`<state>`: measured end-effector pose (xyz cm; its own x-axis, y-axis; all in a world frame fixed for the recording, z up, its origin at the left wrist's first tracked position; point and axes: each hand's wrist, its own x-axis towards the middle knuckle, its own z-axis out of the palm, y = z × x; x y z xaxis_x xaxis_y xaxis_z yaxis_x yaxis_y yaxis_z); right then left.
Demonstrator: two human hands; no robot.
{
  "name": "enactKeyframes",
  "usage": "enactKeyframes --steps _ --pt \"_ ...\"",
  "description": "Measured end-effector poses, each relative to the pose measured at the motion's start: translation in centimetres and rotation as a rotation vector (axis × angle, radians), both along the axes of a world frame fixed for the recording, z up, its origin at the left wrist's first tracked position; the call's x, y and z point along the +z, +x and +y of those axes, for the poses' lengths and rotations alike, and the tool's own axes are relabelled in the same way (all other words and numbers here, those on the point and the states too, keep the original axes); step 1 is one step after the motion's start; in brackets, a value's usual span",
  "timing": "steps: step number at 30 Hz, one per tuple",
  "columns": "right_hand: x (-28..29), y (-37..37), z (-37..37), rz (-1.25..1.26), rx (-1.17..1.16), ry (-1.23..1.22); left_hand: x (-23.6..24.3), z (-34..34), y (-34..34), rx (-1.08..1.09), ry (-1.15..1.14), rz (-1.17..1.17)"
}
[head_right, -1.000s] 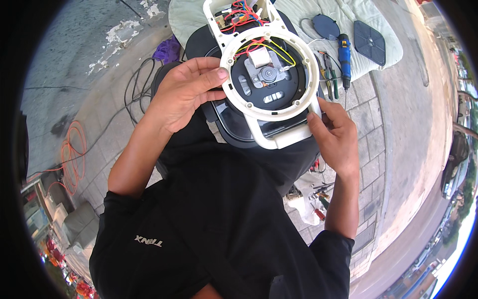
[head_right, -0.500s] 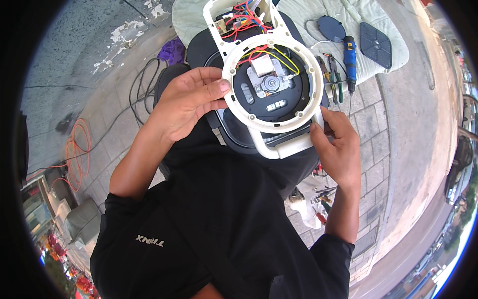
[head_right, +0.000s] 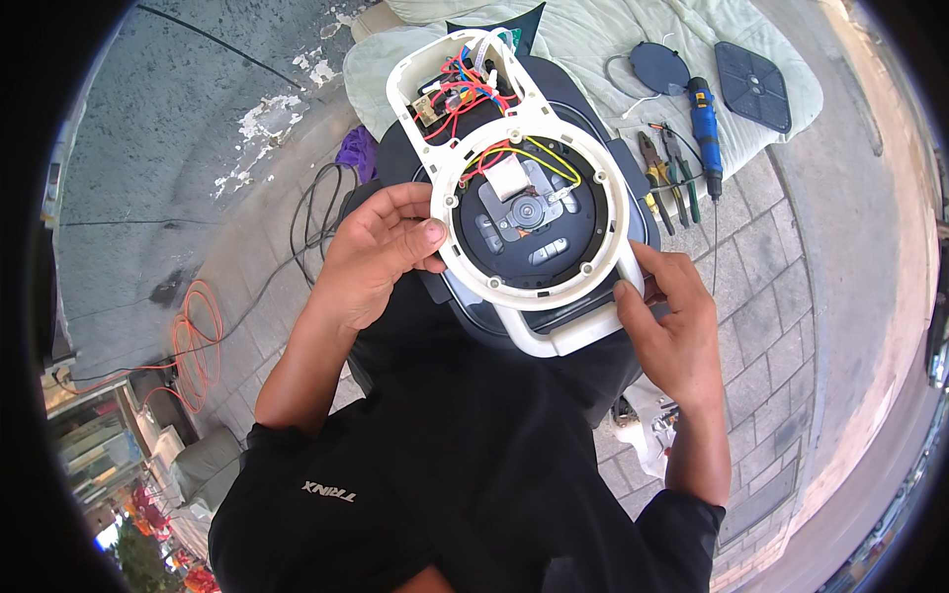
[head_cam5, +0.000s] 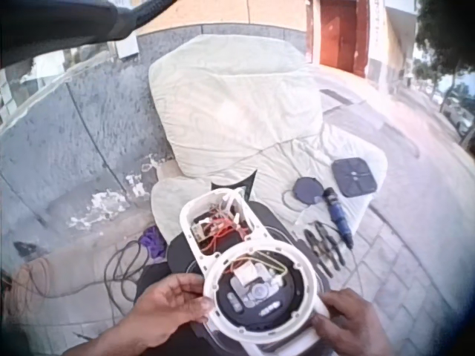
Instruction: The person holds a disassembled white plastic device with exposed wires and a motor, repeatedly rotating and repositioning it to inspect internal components. They manipulate wires and small parts with both hands while seated on a white sheet outdoors.
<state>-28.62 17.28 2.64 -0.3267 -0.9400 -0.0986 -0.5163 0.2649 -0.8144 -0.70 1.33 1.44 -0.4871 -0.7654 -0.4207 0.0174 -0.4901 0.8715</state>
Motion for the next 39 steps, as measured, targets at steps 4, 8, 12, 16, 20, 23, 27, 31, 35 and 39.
enactKeyframes --steps 4,8,12,16,20,23,27,31,35,39 --pt "0.0 0.0 -0.3 -0.030 -0.005 -0.017 -0.4 -0.5 0.2 -0.011 -0.007 0.056" --pt "-0.5 -0.5 -0.3 -0.046 -0.003 -0.040 -0.6 -0.7 -0.1 -0.015 -0.025 0.056" --pt "0.4 -1.2 -0.9 -0.067 0.055 -0.041 -0.6 -1.1 -0.2 -0.028 -0.072 0.012" --pt "0.3 -1.9 -1.5 -0.099 0.097 -0.050 0.4 -0.7 0.0 -0.016 -0.104 -0.034" --pt "-1.5 -1.2 -2.8 -0.215 -0.006 -0.221 0.7 0.2 -0.3 -0.011 -0.196 -0.101" --pt "-2.1 -0.6 -4.1 -0.286 -0.067 -0.326 1.4 0.4 -0.2 0.006 -0.208 -0.196" --pt "-2.2 -0.4 -5.1 -0.302 -0.067 -0.346 2.0 0.3 -0.1 0.016 -0.221 -0.243" --pt "-3.4 -0.2 -5.3 -0.336 -0.093 -0.451 1.9 0.3 0.0 0.036 -0.212 -0.271" --pt "-3.6 0.2 -5.0 -0.279 -0.087 -0.500 2.6 0.4 -0.2 0.040 -0.205 -0.283" --pt "-3.7 0.0 -4.8 -0.232 -0.052 -0.527 3.2 0.6 -0.1 0.041 -0.171 -0.295"
